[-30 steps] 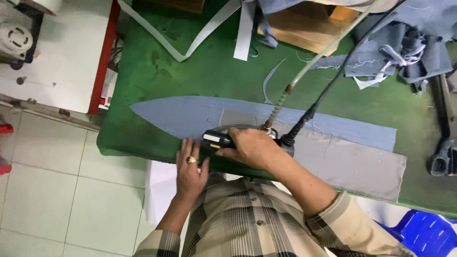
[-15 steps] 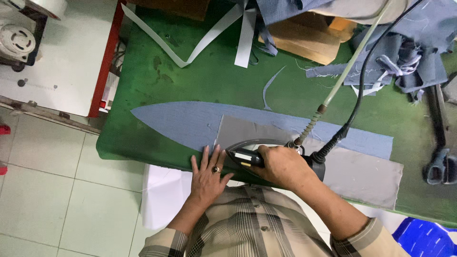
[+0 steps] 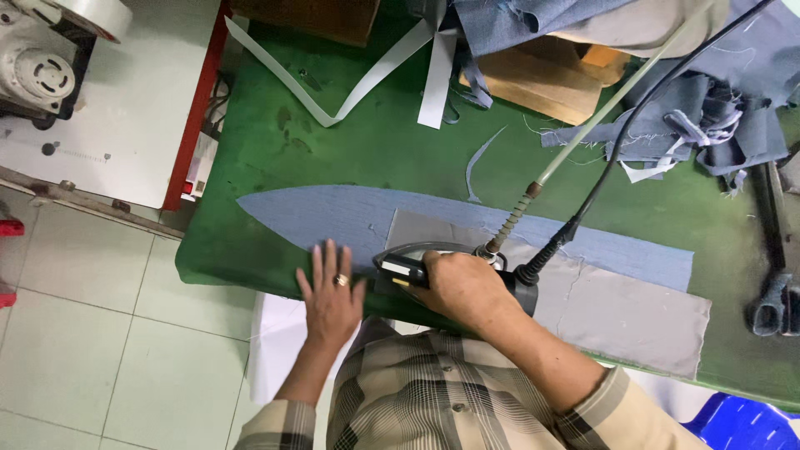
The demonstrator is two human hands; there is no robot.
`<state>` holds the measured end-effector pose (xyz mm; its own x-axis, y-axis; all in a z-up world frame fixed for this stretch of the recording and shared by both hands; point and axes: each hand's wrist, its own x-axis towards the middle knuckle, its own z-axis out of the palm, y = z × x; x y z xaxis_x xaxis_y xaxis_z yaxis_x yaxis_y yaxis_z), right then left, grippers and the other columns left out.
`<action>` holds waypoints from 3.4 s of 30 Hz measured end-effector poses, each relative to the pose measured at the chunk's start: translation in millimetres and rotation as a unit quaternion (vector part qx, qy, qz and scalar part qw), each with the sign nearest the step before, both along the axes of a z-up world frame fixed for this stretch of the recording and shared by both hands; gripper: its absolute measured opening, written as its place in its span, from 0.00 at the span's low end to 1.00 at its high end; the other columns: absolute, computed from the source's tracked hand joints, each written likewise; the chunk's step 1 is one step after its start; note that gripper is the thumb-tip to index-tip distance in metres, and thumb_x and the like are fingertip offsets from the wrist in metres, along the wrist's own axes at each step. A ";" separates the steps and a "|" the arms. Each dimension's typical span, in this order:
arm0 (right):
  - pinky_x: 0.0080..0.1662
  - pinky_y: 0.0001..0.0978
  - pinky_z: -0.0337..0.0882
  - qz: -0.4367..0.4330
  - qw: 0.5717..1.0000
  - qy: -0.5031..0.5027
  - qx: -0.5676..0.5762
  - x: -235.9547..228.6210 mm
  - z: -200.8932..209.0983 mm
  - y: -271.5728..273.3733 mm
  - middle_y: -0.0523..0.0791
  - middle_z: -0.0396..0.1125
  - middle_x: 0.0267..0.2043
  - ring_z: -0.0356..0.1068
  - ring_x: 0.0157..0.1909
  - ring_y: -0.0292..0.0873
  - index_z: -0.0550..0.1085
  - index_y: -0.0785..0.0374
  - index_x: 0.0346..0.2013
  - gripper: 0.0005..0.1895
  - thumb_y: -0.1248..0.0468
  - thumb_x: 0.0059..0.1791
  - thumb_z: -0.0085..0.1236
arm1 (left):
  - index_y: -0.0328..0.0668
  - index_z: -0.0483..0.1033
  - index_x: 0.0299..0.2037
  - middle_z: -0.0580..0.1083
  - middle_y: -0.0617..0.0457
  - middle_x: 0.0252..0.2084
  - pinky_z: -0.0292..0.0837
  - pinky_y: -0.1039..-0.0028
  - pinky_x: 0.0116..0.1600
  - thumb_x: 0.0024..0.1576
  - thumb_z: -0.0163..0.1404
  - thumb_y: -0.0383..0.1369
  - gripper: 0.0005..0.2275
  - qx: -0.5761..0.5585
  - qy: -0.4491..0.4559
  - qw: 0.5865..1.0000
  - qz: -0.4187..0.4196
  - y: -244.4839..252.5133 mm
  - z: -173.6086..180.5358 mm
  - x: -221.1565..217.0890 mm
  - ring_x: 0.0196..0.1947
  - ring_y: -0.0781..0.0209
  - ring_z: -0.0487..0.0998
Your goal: The person irons a piece of blue fabric on a green work table. They then place a white strip of material on the fabric and iron it. Finally, they place a larger grey piece of fabric on top and iron it as well.
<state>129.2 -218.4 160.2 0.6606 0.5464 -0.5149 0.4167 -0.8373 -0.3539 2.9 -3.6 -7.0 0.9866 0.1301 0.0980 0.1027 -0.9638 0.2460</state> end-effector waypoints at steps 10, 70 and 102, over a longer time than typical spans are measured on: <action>0.40 0.52 0.78 0.036 0.999 -0.019 0.013 0.6 -6.9 16.8 0.52 0.75 0.31 0.79 0.38 0.57 0.75 0.59 0.39 0.19 0.47 0.46 0.59 | 0.52 0.82 0.44 0.79 0.58 0.40 0.71 0.65 0.57 0.59 0.56 0.37 0.07 -0.156 -0.114 0.980 -0.053 53.1 -45.3 89.0 0.47 0.55 0.80; 0.37 0.53 0.78 0.034 0.994 -0.069 0.072 10.0 -19.3 61.0 0.57 0.75 0.30 0.79 0.36 0.61 0.76 0.68 0.39 0.21 0.52 0.46 0.62 | 0.45 0.51 0.76 0.43 0.39 0.80 0.34 0.27 0.70 0.67 0.37 0.48 0.29 -0.030 0.096 0.991 0.084 52.4 7.4 31.6 0.78 0.35 0.40; 0.37 0.55 0.77 0.046 0.997 -0.037 0.046 -24.7 -8.0 27.0 0.54 0.74 0.29 0.78 0.35 0.60 0.74 0.63 0.38 0.20 0.49 0.47 0.59 | 0.47 0.48 0.77 0.40 0.41 0.81 0.34 0.29 0.71 0.66 0.36 0.50 0.31 -0.015 0.144 0.985 0.096 49.8 11.8 34.7 0.79 0.38 0.36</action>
